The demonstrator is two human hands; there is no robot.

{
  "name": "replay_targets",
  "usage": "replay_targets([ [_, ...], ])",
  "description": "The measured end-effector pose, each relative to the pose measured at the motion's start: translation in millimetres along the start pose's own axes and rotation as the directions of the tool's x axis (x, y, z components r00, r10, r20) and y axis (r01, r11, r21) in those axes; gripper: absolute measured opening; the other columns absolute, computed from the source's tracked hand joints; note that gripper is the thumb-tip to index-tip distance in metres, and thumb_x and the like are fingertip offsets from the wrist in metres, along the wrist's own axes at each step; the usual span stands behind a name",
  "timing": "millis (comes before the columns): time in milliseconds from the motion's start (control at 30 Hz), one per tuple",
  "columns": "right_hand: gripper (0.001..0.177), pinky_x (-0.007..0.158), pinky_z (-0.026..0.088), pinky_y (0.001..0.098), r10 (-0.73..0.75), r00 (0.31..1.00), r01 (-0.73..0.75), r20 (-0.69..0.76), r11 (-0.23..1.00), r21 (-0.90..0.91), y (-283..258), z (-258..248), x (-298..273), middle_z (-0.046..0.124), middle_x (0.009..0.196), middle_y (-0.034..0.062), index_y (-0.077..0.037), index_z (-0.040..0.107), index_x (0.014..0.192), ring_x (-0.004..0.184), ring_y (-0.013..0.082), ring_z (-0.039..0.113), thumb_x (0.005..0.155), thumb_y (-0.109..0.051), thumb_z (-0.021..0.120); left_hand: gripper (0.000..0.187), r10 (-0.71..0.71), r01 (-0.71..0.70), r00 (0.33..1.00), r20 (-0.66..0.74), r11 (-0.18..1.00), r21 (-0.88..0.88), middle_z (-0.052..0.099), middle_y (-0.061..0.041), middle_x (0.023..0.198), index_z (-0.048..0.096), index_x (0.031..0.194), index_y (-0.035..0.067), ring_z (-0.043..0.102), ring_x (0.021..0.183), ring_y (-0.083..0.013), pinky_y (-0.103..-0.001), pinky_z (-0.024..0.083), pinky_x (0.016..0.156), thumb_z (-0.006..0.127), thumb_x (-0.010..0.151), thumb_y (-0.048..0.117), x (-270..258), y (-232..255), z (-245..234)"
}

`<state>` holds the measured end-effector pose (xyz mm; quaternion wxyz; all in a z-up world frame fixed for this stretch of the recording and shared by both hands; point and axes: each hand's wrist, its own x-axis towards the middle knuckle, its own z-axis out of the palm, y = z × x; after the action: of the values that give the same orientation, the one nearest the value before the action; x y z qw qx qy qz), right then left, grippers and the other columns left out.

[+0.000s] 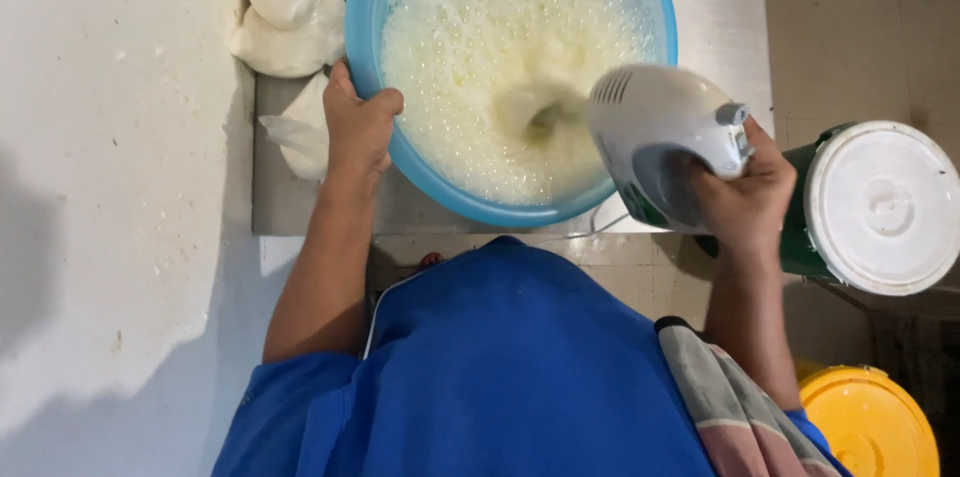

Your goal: Using an electric hand mixer to whip liquid ingredients in a large plastic bowl on a stainless steel counter.

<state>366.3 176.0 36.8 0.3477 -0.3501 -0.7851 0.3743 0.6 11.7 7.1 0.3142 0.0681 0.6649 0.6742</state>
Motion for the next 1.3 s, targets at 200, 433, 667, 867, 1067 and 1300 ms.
replay_targets([
  [200, 0.056, 0.092, 0.057, 0.0385, 0.014, 0.997, -0.016, 0.074, 1.0, 0.026, 5, -6, -1, 0.068, 0.126, 0.018, 0.007, 0.061, 0.138, 0.11, 0.0257, 0.064, 0.083, 0.004, 0.067, 0.053, -0.011, 0.012, 1.0, -0.009, 0.999, 0.051, 0.065, -0.001, 0.096, 0.06, 0.116, 0.01, 0.061, 0.079, -0.0156, -0.029, 0.054, 0.065, 0.056, 0.064, -0.002, -3, 8, 2],
  [433, 0.057, 0.098, 0.056, 0.0431, -0.024, 0.999, 0.023, 0.037, 1.0, 0.02, -3, -3, 1, 0.064, 0.13, 0.0175, 0.007, 0.057, 0.141, 0.114, 0.0273, 0.062, 0.086, 0.004, 0.071, 0.054, -0.015, 0.016, 1.0, -0.022, 0.999, 0.027, 0.067, -0.001, 0.101, 0.06, 0.117, 0.01, 0.064, 0.084, -0.0156, -0.029, 0.057, 0.069, 0.055, 0.065, -0.003, -2, 8, 2],
  [667, 0.054, 0.1, 0.056, 0.0416, -0.107, 0.994, 0.104, 0.038, 0.993, 0.063, -8, 5, 7, 0.062, 0.139, 0.0166, 0.005, 0.057, 0.142, 0.116, 0.0244, 0.061, 0.089, 0.004, 0.066, 0.058, 0.013, -0.012, 1.0, -0.01, 0.998, 0.056, 0.067, -0.002, 0.101, 0.058, 0.123, 0.009, 0.064, 0.082, -0.0171, -0.031, 0.057, 0.067, 0.056, 0.066, -0.002, -1, 9, 2],
  [867, 0.042, 0.084, 0.053, 0.0375, 0.058, 0.998, -0.056, 0.036, 0.997, -0.059, -11, -5, -4, 0.068, 0.116, 0.0134, 0.005, 0.066, 0.128, 0.102, 0.0234, 0.061, 0.086, 0.006, 0.067, 0.055, 0.006, -0.006, 1.0, -0.011, 0.999, 0.037, 0.065, 0.0, 0.096, 0.06, 0.119, 0.009, 0.06, 0.076, -0.0138, -0.027, 0.053, 0.061, 0.055, 0.066, -0.003, -8, 8, 3],
  [1067, 0.057, 0.092, 0.055, 0.0413, 0.002, 1.0, -0.001, 0.019, 0.999, -0.041, -21, 5, -8, 0.067, 0.125, 0.0152, 0.004, 0.059, 0.142, 0.111, 0.0272, 0.062, 0.086, 0.002, 0.069, 0.054, 0.02, -0.02, 1.0, -0.002, 0.999, 0.031, 0.063, 0.001, 0.094, 0.059, 0.118, 0.01, 0.057, 0.074, -0.0126, -0.026, 0.051, 0.059, 0.055, 0.066, -0.004, -7, 6, 3],
  [1300, 0.051, 0.085, 0.054, 0.0352, 0.034, 0.999, -0.034, -0.002, 0.999, -0.034, -22, 6, -12, 0.068, 0.118, 0.0113, 0.004, 0.062, 0.139, 0.103, 0.0206, 0.062, 0.089, 0.003, 0.07, 0.05, 0.087, -0.087, 0.996, 0.008, 0.996, 0.021, 0.06, 0.001, 0.088, 0.061, 0.113, 0.01, 0.054, 0.067, -0.0108, -0.025, 0.048, 0.054, 0.057, 0.066, -0.004, -2, -5, 2],
])
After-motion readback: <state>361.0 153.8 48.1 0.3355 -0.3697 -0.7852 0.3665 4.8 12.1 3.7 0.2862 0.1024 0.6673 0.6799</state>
